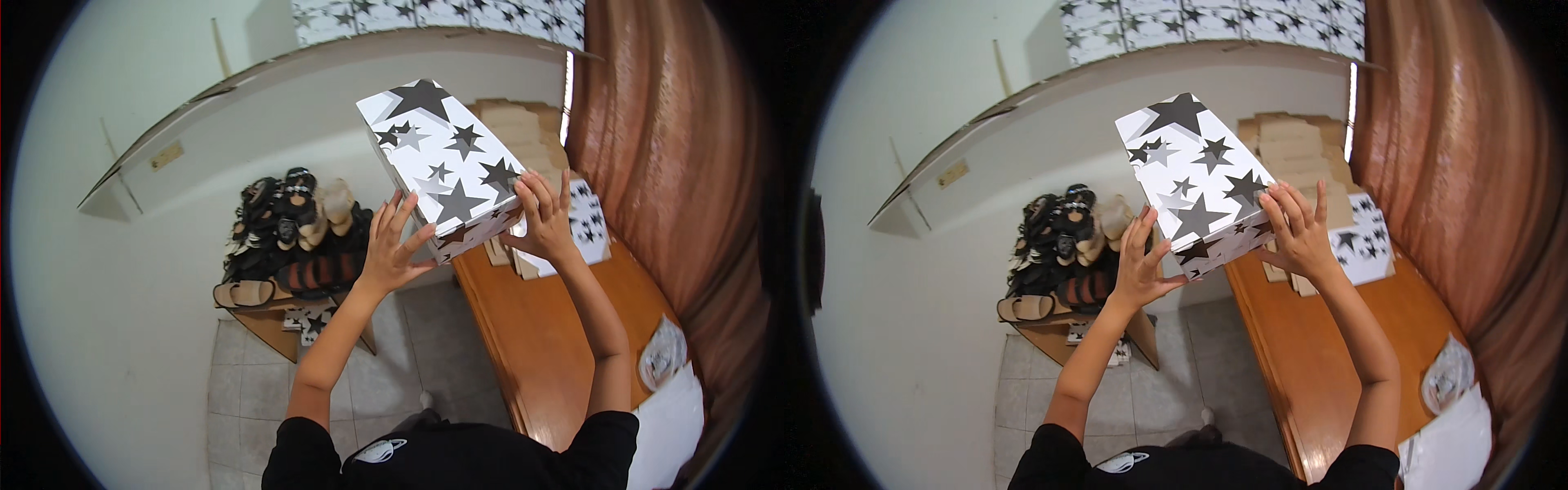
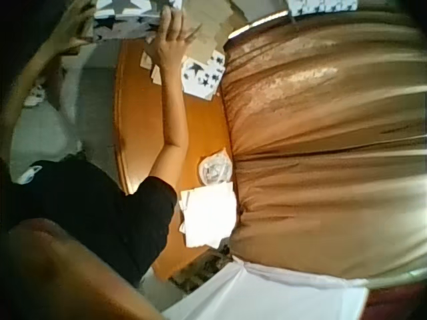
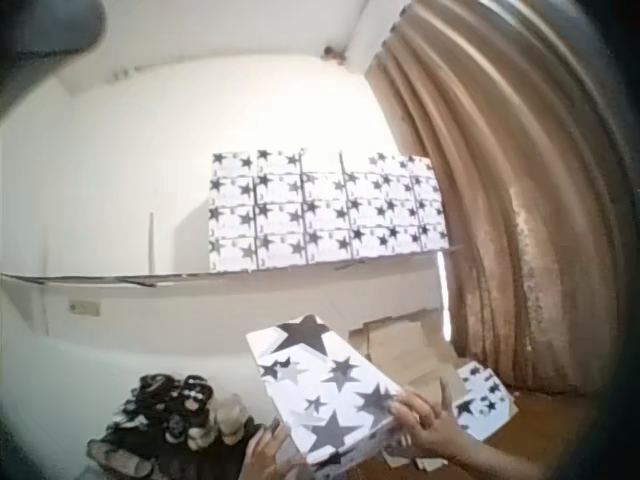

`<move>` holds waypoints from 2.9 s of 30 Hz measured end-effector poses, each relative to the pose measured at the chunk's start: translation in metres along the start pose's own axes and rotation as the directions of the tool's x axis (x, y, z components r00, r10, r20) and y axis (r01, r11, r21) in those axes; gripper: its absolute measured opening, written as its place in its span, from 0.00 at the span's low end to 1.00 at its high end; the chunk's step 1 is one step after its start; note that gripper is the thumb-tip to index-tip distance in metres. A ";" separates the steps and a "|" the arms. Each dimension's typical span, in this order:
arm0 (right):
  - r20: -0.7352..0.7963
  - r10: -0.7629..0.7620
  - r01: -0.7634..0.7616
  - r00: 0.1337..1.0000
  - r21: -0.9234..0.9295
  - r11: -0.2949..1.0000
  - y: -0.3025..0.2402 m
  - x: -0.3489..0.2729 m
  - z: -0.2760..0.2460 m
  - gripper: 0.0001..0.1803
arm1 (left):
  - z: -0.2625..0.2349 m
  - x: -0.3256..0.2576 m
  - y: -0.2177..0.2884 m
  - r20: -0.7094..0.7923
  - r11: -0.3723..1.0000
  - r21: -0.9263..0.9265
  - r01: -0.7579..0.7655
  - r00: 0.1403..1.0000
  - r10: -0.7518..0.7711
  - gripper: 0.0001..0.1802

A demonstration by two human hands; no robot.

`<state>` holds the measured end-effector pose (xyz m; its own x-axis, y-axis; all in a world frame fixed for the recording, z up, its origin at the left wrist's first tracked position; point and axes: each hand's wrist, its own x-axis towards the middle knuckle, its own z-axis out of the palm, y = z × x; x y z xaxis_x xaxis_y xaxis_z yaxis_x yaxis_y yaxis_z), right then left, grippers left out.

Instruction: Folding cardboard into shoe boxes, placing tissue paper and silica gel inside, and stacking the completed boxes on a shelf.

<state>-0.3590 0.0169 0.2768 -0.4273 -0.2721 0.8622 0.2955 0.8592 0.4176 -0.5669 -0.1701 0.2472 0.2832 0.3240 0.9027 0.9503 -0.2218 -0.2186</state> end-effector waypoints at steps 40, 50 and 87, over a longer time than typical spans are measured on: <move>-0.357 -0.116 0.120 0.927 -0.013 0.993 -0.032 0.398 0.232 0.61 | -0.152 0.122 -0.332 -0.291 0.657 0.686 0.312 0.946 -0.144 0.51; -0.241 -0.079 0.099 0.967 0.073 0.992 -0.014 0.427 0.276 0.61 | -0.140 0.136 -0.378 -0.308 0.644 0.615 0.454 0.891 -0.333 0.47; -0.086 -0.061 0.065 0.994 0.047 0.997 0.031 0.438 0.374 0.54 | -0.115 0.162 -0.457 -0.032 0.658 0.455 0.600 0.749 -0.661 0.36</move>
<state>-0.8564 0.0866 0.5606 -0.3695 -0.3605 0.8564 0.2268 0.8588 0.4594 -0.9702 -0.1226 0.5360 -0.4203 0.3600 0.8329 0.8541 0.4669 0.2292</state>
